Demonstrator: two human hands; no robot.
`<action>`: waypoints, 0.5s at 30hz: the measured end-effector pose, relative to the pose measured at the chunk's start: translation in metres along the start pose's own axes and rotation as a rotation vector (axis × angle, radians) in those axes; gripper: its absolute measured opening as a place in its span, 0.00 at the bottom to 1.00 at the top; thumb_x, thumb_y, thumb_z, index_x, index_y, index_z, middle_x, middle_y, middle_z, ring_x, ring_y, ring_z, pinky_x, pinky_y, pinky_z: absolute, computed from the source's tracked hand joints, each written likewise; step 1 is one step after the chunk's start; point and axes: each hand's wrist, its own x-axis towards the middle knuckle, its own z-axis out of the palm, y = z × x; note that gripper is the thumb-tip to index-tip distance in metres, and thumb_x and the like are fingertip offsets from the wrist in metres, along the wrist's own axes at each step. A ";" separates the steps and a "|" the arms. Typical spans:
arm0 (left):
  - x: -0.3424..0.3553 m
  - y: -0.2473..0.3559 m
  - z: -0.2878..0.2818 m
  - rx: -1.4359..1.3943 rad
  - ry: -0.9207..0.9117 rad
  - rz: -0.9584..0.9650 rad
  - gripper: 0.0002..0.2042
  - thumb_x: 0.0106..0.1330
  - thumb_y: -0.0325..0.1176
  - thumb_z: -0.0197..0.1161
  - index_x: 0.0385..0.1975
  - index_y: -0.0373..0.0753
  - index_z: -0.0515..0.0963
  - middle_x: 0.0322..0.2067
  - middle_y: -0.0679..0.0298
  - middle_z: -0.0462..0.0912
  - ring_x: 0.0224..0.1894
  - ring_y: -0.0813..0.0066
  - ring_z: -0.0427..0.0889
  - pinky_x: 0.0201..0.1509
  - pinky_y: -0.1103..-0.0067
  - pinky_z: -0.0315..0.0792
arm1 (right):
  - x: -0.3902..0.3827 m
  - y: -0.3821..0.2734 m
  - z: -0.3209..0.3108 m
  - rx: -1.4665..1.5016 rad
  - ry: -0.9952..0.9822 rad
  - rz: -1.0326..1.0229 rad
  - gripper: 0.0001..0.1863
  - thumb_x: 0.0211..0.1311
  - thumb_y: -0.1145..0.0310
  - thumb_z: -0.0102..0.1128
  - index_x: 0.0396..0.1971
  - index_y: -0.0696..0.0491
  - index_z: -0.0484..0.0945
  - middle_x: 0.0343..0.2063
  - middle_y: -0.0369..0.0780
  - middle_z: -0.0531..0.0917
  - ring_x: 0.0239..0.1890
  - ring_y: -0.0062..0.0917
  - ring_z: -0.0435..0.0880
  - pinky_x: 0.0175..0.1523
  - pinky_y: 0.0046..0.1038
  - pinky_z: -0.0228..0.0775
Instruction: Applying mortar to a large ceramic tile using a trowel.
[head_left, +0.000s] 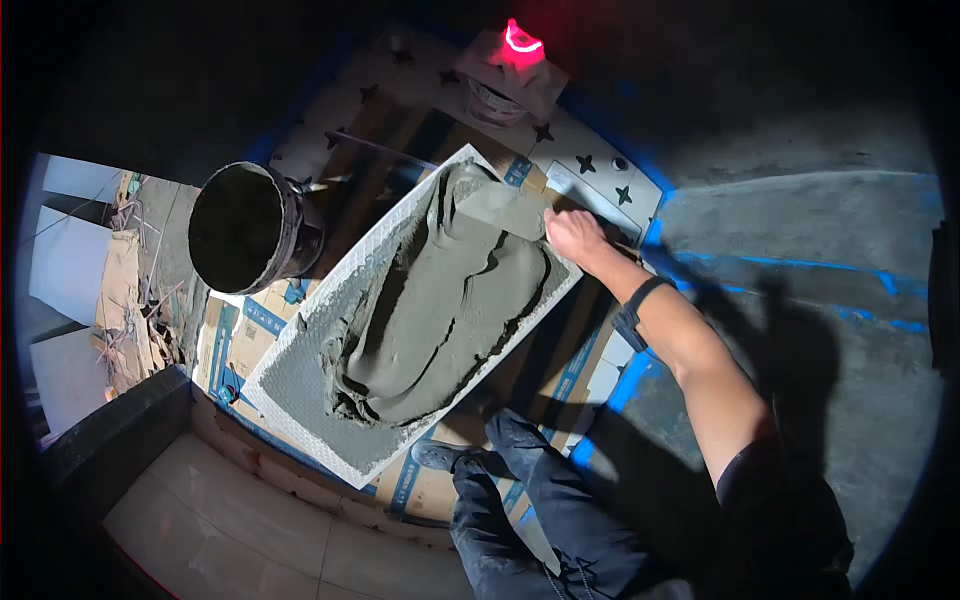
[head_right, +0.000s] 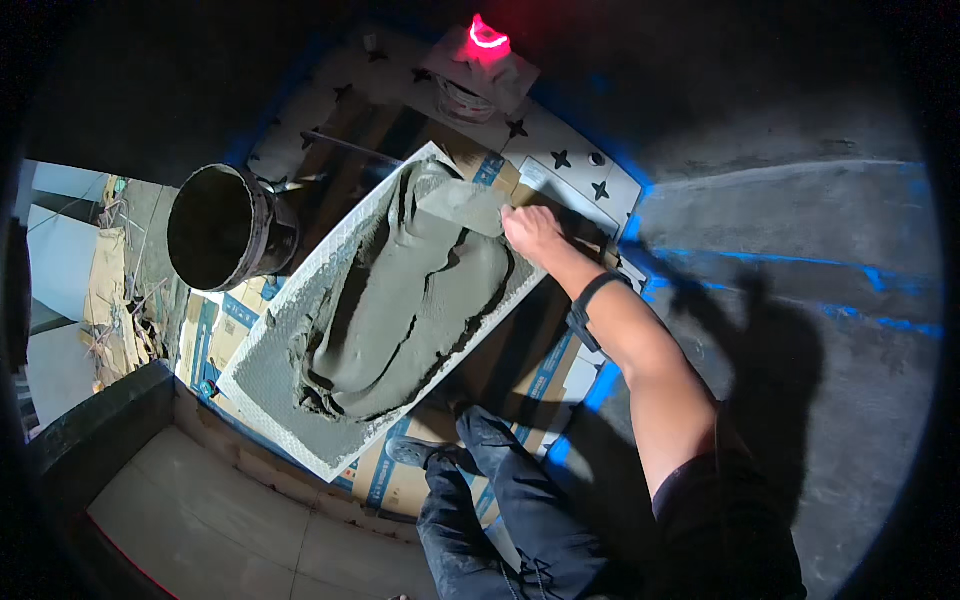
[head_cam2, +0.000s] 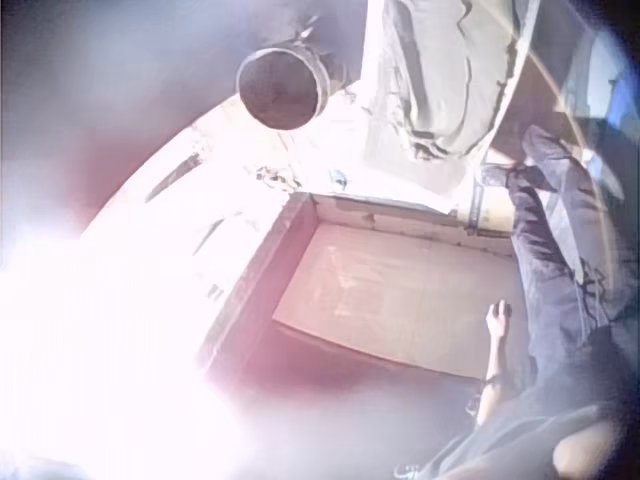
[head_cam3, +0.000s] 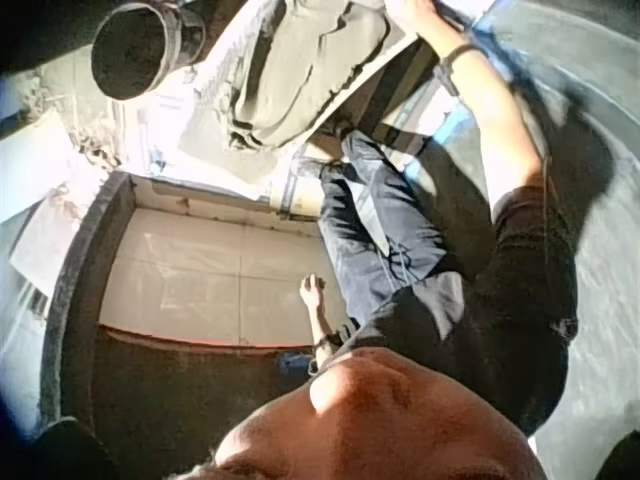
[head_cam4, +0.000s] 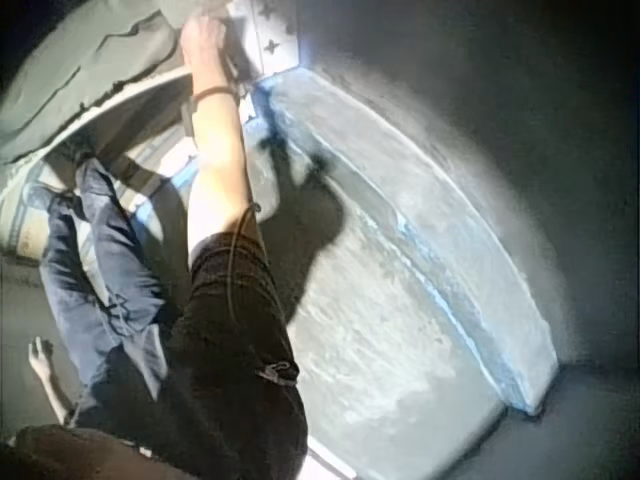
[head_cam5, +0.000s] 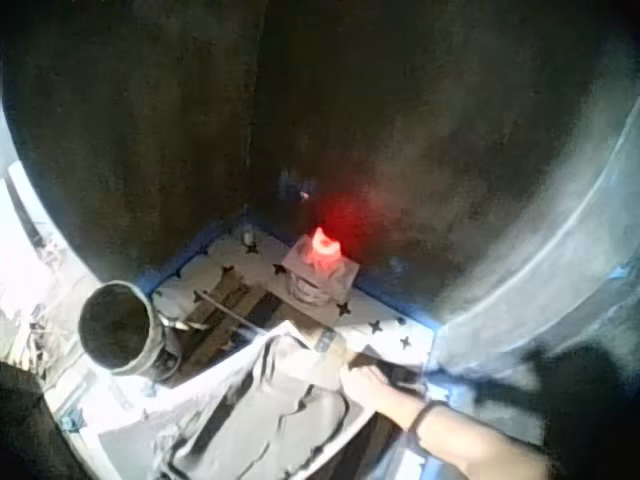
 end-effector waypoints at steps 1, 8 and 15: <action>-0.013 0.029 0.011 -0.061 -0.002 -0.015 0.10 0.70 0.34 0.60 0.30 0.35 0.77 0.24 0.62 0.81 0.25 0.74 0.79 0.31 0.77 0.74 | 0.000 0.000 -0.004 0.071 0.013 0.026 0.13 0.64 0.72 0.46 0.39 0.64 0.77 0.30 0.57 0.85 0.36 0.50 0.87 0.42 0.50 0.79; -0.017 0.035 0.009 -0.093 -0.030 0.056 0.10 0.71 0.34 0.60 0.28 0.35 0.75 0.23 0.62 0.80 0.24 0.75 0.77 0.30 0.77 0.73 | -0.055 -0.017 0.001 0.302 -0.299 0.279 0.15 0.61 0.69 0.53 0.39 0.61 0.85 0.45 0.58 0.84 0.52 0.53 0.83 0.57 0.48 0.76; 0.000 0.012 0.001 -0.151 -0.067 0.073 0.10 0.71 0.35 0.61 0.32 0.35 0.76 0.25 0.62 0.80 0.27 0.75 0.77 0.33 0.77 0.75 | -0.158 -0.018 0.024 0.232 -0.382 0.351 0.15 0.59 0.67 0.54 0.36 0.60 0.85 0.40 0.59 0.85 0.49 0.52 0.85 0.55 0.48 0.78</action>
